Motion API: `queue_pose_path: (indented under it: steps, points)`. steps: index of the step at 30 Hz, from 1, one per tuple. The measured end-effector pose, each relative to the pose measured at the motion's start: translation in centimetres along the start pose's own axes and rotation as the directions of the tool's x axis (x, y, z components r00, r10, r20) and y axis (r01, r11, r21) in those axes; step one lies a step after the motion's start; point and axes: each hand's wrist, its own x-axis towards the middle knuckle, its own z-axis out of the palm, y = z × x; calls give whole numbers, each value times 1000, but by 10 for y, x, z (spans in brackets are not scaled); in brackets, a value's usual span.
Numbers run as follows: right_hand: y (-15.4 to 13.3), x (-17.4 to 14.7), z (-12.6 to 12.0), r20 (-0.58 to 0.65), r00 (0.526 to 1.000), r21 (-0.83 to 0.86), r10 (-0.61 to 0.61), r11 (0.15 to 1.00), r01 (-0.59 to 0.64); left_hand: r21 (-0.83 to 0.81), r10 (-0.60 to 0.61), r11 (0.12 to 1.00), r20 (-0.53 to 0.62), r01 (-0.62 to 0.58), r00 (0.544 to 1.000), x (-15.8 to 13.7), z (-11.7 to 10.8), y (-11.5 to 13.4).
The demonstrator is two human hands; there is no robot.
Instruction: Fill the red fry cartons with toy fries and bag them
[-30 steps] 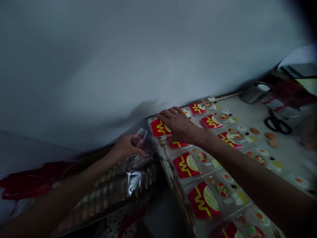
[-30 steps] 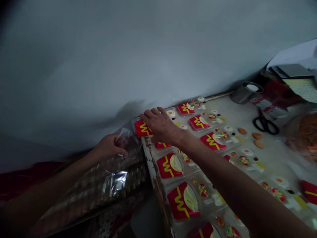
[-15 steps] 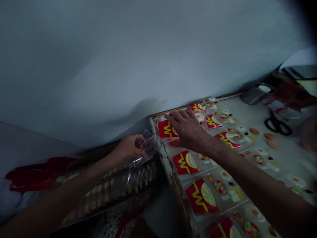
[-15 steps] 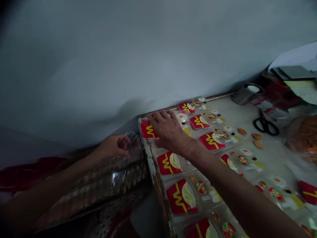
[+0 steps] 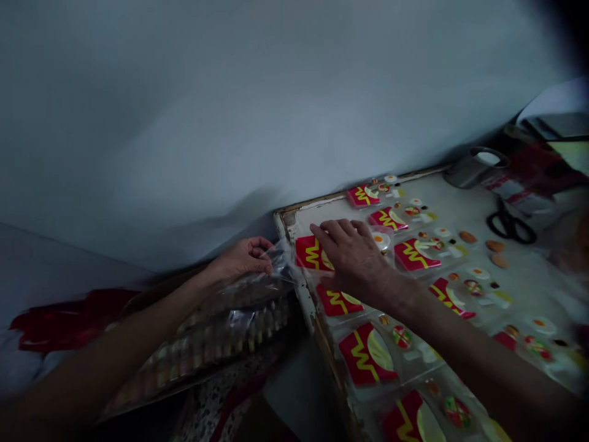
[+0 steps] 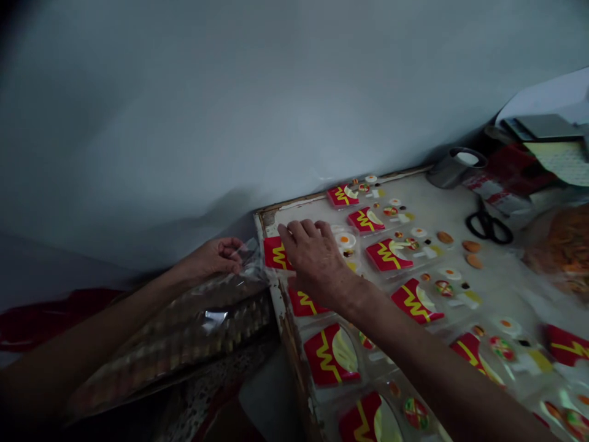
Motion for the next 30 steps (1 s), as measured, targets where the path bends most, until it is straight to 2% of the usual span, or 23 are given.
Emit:
queue_pose_path:
  steps: [3, 8, 11, 13, 16, 18, 20, 22, 24, 25, 26, 28, 30]
  points:
    - [2, -16, -6, 85, 993, 88, -76, 994, 69, 29, -14, 1000, 61, 13, 998, -1, 6, 0]
    - [7, -39, -14, 209, 949, 257, -234, 950, 177, 124, -62, 991, 186, 39, 981, -1, 29, 1]
    - [6, -51, -15, 182, 959, 238, -217, 956, 171, 221, -49, 975, 267, -12, 962, 0, 41, 13]
    - [3, -60, -18, 136, 979, 170, -153, 977, 129, 289, -1, 951, 352, -108, 936, 1, 48, 32]
    - [-2, -79, -27, 54, 996, 98, -75, 993, 69, 459, 23, 832, 530, -310, 848, 9, 65, 78]
    - [-6, -94, -33, 6, 1000, 102, -5, 995, 4, 548, -33, 700, 666, -459, 745, 18, 82, 113]
    - [-9, -110, -36, -18, 991, 104, 129, 986, -127, 562, -37, 542, 758, -624, 651, 26, 105, 140]
    - [-12, -124, -33, -8, 942, 84, 335, 939, -333, 572, 132, 323, 762, -754, 634, 28, 131, 149]
    - [-15, -132, -24, 17, 842, 78, 539, 839, -538, 661, 409, 102, 653, -743, 637, 21, 157, 137]
    - [-16, -135, -17, 35, 786, 86, 617, 782, -617, 716, 521, 40, 580, -697, 626, 17, 168, 123]
    - [-17, -136, -11, 54, 736, 97, 674, 730, -676, 761, 591, 21, 514, -648, 622, 12, 178, 106]
    - [-19, -138, 2, 84, 666, 106, 741, 658, -745, 803, 618, 52, 441, -594, 651, 6, 191, 70]
    - [-23, -144, 11, 99, 639, 83, 762, 634, -769, 821, 621, 110, 384, -561, 684, 5, 197, 40]
